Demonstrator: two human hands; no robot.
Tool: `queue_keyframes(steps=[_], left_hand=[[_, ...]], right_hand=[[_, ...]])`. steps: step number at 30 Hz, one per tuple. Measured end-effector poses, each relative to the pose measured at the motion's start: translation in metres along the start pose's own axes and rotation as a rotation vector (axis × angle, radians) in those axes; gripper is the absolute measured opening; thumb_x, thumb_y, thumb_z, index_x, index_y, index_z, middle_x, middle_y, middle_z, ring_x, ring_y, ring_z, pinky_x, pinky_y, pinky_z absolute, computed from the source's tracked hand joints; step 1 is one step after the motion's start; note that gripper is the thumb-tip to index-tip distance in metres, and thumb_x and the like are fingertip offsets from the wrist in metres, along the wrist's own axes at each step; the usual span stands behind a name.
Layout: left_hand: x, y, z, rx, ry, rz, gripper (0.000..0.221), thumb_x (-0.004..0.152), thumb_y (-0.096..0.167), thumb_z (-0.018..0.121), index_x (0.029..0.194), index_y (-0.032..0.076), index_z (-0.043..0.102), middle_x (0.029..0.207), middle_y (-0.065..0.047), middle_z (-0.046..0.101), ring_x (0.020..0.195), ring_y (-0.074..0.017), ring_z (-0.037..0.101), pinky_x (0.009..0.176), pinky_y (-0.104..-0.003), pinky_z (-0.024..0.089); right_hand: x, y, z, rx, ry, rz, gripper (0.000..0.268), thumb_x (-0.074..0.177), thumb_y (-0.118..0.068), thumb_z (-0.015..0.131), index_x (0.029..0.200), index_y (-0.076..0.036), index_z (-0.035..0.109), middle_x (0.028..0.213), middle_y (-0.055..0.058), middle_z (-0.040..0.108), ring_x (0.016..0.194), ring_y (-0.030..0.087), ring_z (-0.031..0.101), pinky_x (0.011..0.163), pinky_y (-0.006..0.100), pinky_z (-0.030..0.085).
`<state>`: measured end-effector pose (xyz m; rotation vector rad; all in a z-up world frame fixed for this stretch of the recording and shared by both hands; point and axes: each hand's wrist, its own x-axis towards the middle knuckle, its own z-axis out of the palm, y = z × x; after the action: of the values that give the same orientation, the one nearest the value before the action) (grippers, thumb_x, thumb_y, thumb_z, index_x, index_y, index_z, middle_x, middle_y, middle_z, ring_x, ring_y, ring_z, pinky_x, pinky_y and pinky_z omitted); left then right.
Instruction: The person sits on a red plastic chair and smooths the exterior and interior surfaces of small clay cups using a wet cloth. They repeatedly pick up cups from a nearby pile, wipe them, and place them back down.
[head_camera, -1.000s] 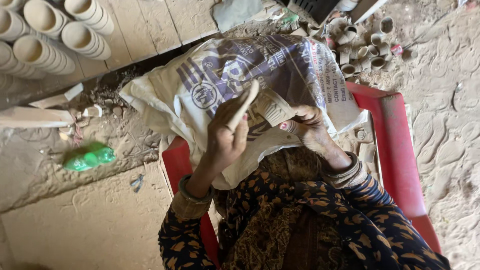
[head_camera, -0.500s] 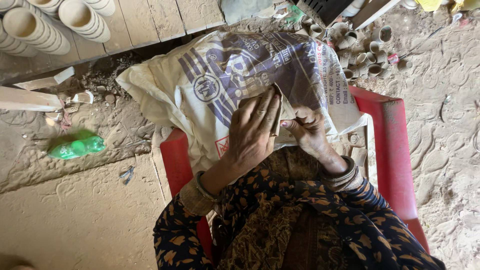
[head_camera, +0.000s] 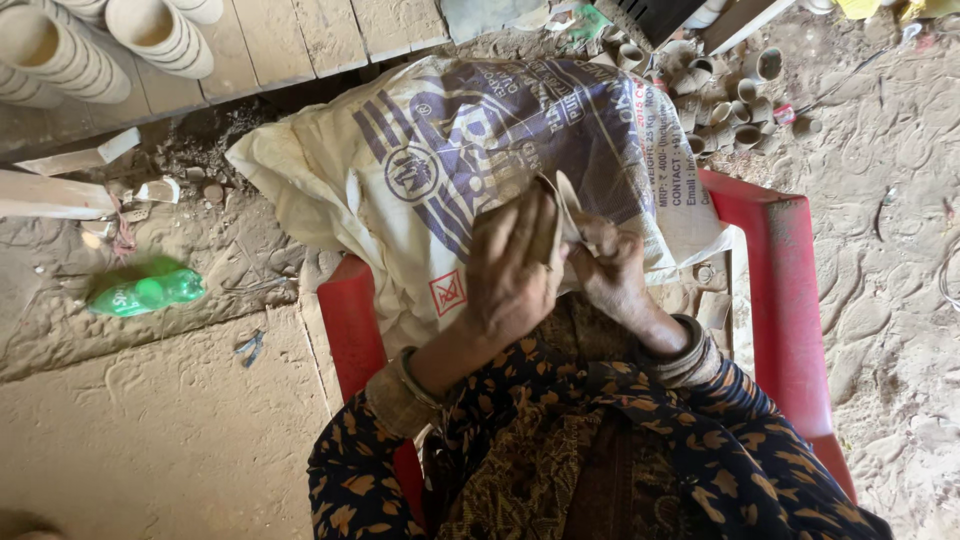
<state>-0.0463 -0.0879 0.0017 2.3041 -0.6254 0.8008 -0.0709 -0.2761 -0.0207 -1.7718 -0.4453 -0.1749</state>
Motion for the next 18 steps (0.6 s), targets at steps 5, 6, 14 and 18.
queue_keyframes(steps=[5,6,14,18], left_hand=[[-0.005,0.004,0.009,-0.271,-0.49,-0.391,0.04,0.108,0.03,0.051,0.14,0.007,0.06,0.123,-0.013,0.069,0.099,-0.0216,0.063,0.088,-0.034,0.054],[-0.006,0.007,0.007,-0.205,-0.351,-0.291,0.041,0.109,0.027,0.054,0.141,0.002,0.058,0.129,-0.017,0.067,0.102,-0.0241,0.064,0.09,-0.035,0.054],[0.005,-0.002,0.001,-0.2,-0.052,-0.069,0.039,0.112,0.03,0.05,0.127,-0.003,0.064,0.109,-0.016,0.071,0.085,-0.0241,0.067,0.08,-0.039,0.057],[-0.013,-0.038,0.005,-0.836,-0.491,-0.497,0.051,0.116,0.04,0.029,0.124,0.01,0.07,0.089,-0.014,0.07,0.068,-0.0144,0.057,0.064,-0.031,0.052]], right_hand=[[-0.002,0.0,-0.003,-0.108,-0.032,-0.088,0.023,0.098,0.01,0.072,0.114,-0.006,0.065,0.112,0.008,0.076,0.1,0.012,0.074,0.085,0.029,0.067],[-0.004,-0.003,-0.003,-0.111,-0.048,-0.078,0.026,0.097,0.011,0.07,0.117,-0.004,0.066,0.114,0.01,0.075,0.103,0.015,0.074,0.089,0.033,0.065],[-0.004,0.006,-0.013,0.022,-0.111,-0.264,0.062,0.104,0.011,0.062,0.138,-0.014,0.016,0.116,-0.002,0.074,0.097,-0.001,0.07,0.081,0.021,0.068],[-0.018,0.013,-0.016,0.275,-0.206,-0.031,0.032,0.099,0.006,0.068,0.127,-0.008,0.064,0.125,0.013,0.072,0.107,0.019,0.074,0.088,0.033,0.067]])
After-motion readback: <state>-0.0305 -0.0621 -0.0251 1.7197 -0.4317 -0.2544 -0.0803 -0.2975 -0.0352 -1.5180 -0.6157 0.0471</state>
